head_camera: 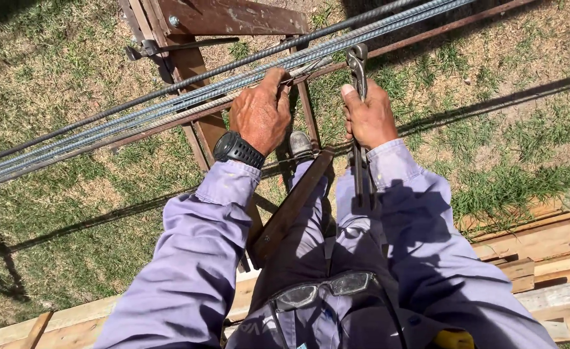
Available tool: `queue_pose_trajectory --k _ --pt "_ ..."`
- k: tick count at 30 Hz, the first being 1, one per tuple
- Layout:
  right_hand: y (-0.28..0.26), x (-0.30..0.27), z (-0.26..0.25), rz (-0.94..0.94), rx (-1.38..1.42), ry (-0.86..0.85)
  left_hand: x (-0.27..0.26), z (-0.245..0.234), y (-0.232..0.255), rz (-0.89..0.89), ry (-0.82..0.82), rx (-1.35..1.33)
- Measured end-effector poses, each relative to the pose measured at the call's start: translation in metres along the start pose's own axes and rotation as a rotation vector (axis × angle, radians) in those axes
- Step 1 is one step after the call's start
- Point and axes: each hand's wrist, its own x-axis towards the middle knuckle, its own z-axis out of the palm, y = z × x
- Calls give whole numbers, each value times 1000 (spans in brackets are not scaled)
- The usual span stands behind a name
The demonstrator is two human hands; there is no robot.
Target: The person uses pliers to twist wire ties around intersecting steel rebar rods, securing them together on a metal stand. The person repeatedly wraps and twists the wire to fasten the rebar grid.
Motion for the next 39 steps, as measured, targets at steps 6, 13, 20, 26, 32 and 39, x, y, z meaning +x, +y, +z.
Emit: queue_pose_trajectory --k 6,13,20,26,32,39 --pt "8 -3 4 -126 48 41 -22 -31 20 -34 34 -128" --pt "19 -27 14 2 328 61 -44 -20 8 -125 -97 -255" --pt "108 -80 -14 189 326 -148 -42 2 27 -300 -217 -409" --pt "99 -98 -29 220 -52 -180 -35 5 35 -311 -297 -600" --pt "64 -85 -26 135 -362 -239 -36 9 48 -366 -287 -952" --pt "59 -62 -16 56 -393 -268 -34 28 45 -470 -224 -1155"
